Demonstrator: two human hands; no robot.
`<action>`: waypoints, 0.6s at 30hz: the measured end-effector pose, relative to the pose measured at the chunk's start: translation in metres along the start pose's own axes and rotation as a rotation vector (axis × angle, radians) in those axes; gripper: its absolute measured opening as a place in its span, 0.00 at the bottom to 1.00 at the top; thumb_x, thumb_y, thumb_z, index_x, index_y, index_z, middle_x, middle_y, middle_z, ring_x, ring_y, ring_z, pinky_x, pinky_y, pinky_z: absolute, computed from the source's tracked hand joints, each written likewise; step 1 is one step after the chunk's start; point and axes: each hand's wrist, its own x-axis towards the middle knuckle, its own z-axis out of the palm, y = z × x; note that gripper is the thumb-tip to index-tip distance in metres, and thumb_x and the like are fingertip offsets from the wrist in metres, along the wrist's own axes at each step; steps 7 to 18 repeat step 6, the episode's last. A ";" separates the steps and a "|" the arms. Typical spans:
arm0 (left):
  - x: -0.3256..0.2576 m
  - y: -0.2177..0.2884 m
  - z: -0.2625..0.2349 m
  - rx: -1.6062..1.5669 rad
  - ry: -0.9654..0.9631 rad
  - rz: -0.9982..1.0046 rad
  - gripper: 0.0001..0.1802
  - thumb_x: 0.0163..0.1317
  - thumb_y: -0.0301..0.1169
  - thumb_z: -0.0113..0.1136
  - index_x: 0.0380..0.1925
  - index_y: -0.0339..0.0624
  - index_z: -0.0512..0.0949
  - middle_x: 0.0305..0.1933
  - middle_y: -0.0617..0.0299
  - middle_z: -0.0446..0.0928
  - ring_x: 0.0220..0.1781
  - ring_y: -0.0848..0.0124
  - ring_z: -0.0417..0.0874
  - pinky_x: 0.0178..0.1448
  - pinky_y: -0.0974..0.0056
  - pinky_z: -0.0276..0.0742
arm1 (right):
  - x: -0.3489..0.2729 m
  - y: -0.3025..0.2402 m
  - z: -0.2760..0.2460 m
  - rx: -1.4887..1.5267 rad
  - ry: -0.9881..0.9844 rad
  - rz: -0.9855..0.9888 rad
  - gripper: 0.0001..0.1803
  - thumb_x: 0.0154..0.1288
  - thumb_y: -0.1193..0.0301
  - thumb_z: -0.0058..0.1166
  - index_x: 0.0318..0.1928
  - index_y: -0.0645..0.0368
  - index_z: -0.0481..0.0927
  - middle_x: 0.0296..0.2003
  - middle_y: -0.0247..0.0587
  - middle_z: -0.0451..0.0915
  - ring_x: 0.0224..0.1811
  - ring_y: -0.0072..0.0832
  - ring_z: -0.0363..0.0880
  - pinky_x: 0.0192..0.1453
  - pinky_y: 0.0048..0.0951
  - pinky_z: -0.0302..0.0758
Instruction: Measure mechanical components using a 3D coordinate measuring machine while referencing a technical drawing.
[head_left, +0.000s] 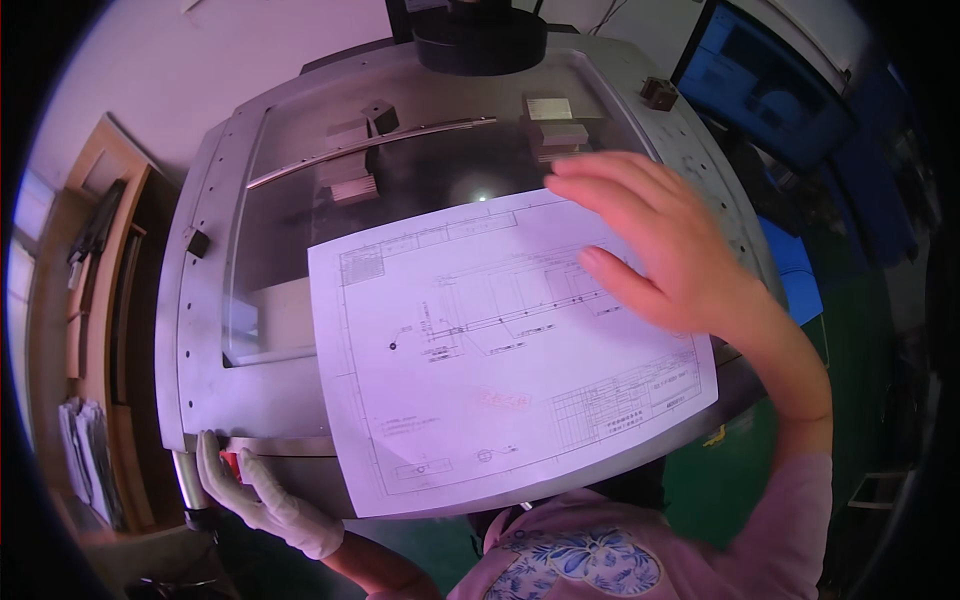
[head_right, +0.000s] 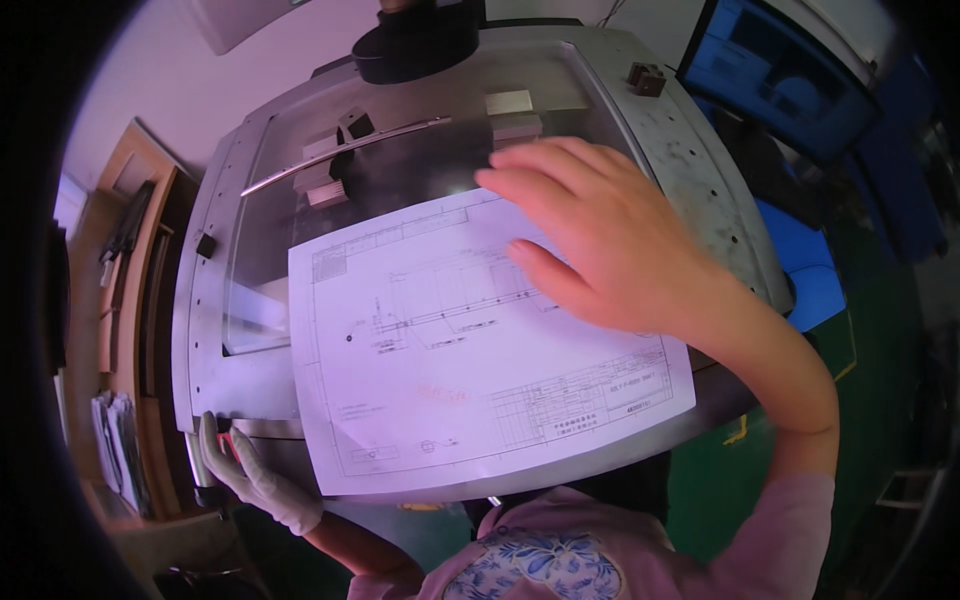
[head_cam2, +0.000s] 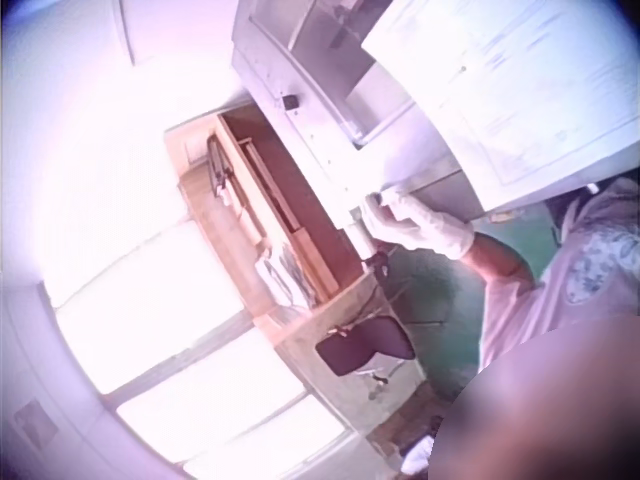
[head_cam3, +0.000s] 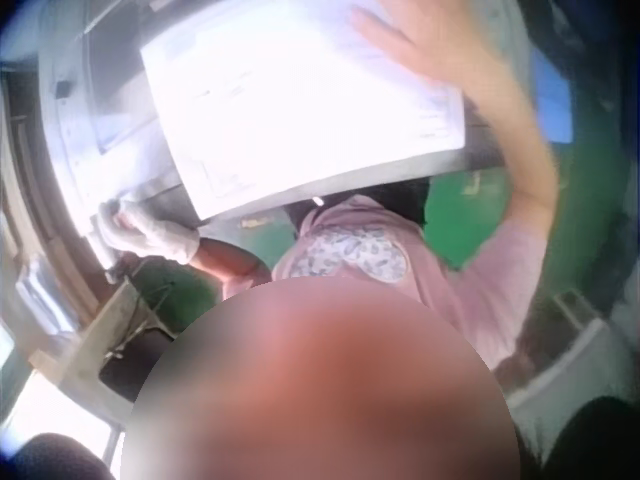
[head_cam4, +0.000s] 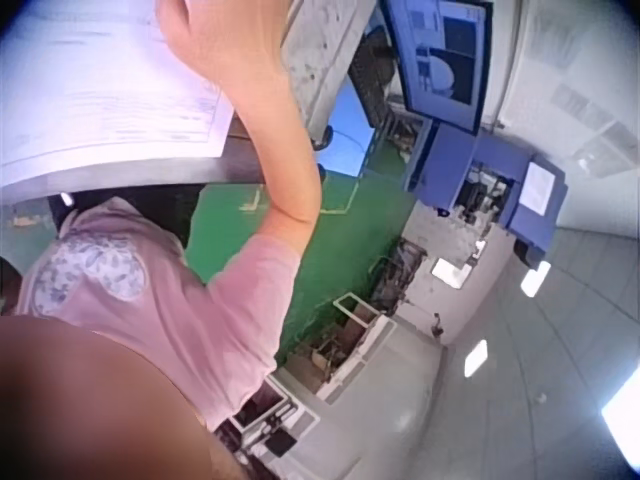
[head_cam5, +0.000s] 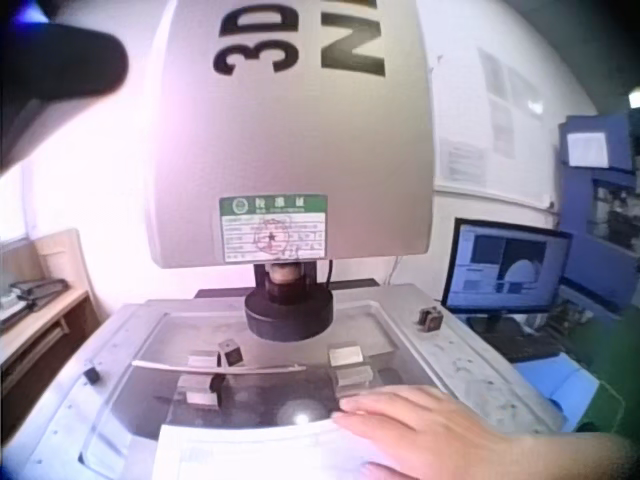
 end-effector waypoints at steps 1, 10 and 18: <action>0.001 -0.002 0.001 -0.043 -0.001 0.004 0.23 0.58 0.37 0.44 0.52 0.36 0.64 0.55 0.54 0.62 0.57 0.62 0.63 0.58 0.59 0.59 | 0.015 -0.002 0.010 -0.004 0.007 -0.008 0.21 0.50 0.71 0.49 0.47 0.63 0.69 0.47 0.44 0.69 0.49 0.38 0.67 0.50 0.36 0.64; 0.003 -0.011 -0.005 -0.017 -0.047 0.050 0.23 0.58 0.39 0.44 0.52 0.39 0.65 0.54 0.54 0.62 0.58 0.63 0.61 0.61 0.57 0.55 | 0.077 -0.007 0.054 -0.178 0.007 0.043 0.26 0.52 0.69 0.49 0.53 0.61 0.63 0.50 0.46 0.66 0.53 0.36 0.64 0.54 0.36 0.63; 0.003 -0.011 -0.005 -0.017 -0.047 0.050 0.23 0.58 0.39 0.44 0.52 0.39 0.65 0.54 0.54 0.62 0.58 0.63 0.61 0.61 0.57 0.55 | 0.077 -0.007 0.054 -0.178 0.007 0.043 0.26 0.52 0.69 0.49 0.53 0.61 0.63 0.50 0.46 0.66 0.53 0.36 0.64 0.54 0.36 0.63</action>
